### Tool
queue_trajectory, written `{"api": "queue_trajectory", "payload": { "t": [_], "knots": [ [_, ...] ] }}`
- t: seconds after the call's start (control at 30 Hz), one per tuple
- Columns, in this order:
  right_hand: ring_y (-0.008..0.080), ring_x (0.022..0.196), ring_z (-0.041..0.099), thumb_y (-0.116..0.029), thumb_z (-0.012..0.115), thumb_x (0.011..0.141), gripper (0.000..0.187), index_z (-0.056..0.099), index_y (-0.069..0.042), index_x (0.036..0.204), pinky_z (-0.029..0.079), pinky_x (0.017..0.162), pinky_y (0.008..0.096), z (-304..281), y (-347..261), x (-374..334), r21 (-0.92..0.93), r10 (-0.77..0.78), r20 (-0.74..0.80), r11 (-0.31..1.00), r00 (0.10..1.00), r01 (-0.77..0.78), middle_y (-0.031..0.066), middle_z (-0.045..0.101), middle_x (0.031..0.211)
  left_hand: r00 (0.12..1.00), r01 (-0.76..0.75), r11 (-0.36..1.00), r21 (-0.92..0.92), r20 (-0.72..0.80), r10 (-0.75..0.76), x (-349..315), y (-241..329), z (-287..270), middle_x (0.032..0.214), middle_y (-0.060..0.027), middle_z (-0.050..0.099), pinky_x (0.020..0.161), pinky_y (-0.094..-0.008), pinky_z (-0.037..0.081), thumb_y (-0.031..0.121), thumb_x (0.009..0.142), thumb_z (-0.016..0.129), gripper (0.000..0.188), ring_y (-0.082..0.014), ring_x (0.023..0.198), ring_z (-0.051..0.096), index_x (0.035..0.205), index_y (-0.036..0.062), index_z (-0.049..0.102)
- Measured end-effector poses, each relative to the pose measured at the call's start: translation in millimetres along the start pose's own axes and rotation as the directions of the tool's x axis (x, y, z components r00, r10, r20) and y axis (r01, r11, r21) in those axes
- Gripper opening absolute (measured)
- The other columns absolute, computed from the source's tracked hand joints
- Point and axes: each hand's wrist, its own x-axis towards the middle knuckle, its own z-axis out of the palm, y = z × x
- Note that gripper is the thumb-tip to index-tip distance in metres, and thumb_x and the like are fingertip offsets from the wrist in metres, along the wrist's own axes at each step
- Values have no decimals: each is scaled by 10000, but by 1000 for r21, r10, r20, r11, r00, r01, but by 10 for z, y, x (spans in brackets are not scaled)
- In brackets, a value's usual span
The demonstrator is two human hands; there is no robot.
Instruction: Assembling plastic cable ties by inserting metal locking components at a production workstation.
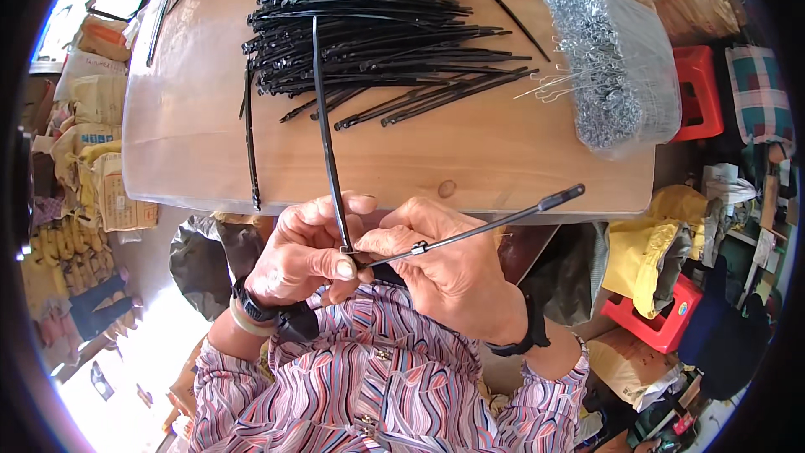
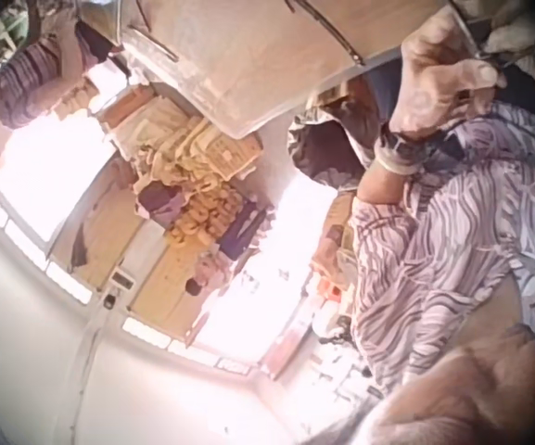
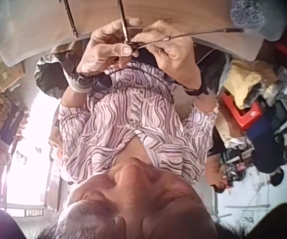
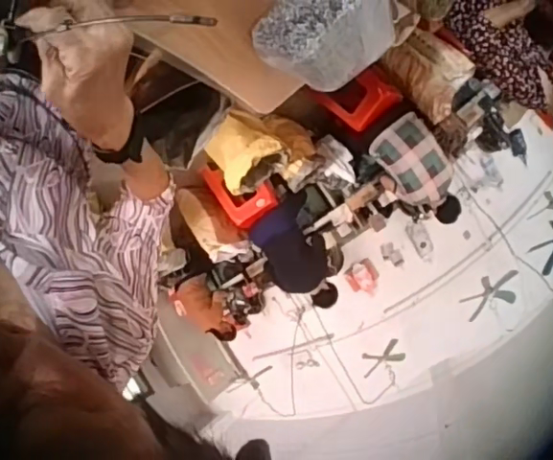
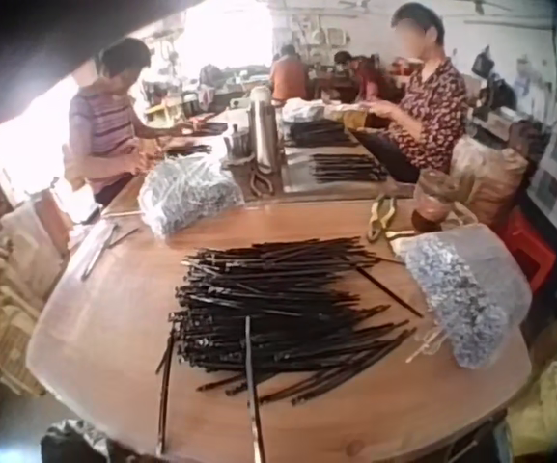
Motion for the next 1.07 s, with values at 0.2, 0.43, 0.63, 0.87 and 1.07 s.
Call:
{"api": "queue_trajectory", "payload": {
  "t": [0.2, 0.43, 0.63, 0.87, 1.07],
  "knots": [
    [239, 735, 682, -2, 710, 807, 207, 764, -87, 988, 525, 638, 319, -11, 82, -15, -91, -34, -35, 995, 999, 31, 98, 669, 850, 996, 70, 995, -69, 65, -65, 103, -83, -52, 909, -163, 721, 425, -259, 431, -30, 883, 699, 586, -155, 524, 602, 1430, 47, 503],
    [237, 721, 679, 39, 701, 769, 199, 759, -52, 936, 527, 639, 339, -30, 62, 8, -227, -92, -102, 972, 991, 67, 93, 667, 807, 989, 140, 872, -469, 110, -99, 135, -201, -16, 873, -245, 686, 336, -295, 403, -5, 848, 731, 553, -230, 405, 556, 1366, 39, 543],
    [212, 725, 660, 56, 715, 770, 158, 750, -20, 905, 499, 643, 314, -513, -32, 303, 73, 113, 374, 986, 921, -151, 97, 672, 828, 968, -252, 563, 787, 201, 153, -78, 273, 38, 791, -87, 628, 478, -315, 438, -79, 804, 707, 299, -194, 546, 568, 1093, -5, 693],
    [258, 768, 675, 19, 652, 694, 282, 732, -32, 959, 532, 665, 378, -135, 0, 181, -593, -179, 14, 791, 984, 152, 86, 681, 911, 688, -278, 18, 960, 186, 702, -206, -53, 47, 774, -94, 661, 547, -278, 480, -105, 754, 696, 249, -198, 625, 639, 981, -3, 697],
    [245, 772, 663, 26, 666, 711, 249, 749, -84, 918, 488, 663, 364, -102, -27, 100, -609, -193, -48, 783, 980, 124, 59, 692, 879, 708, -346, -25, 938, 279, 649, -228, -48, -79, 809, -98, 667, 596, -295, 514, -92, 776, 670, 318, -210, 641, 640, 1080, 3, 678]
  ]
}}
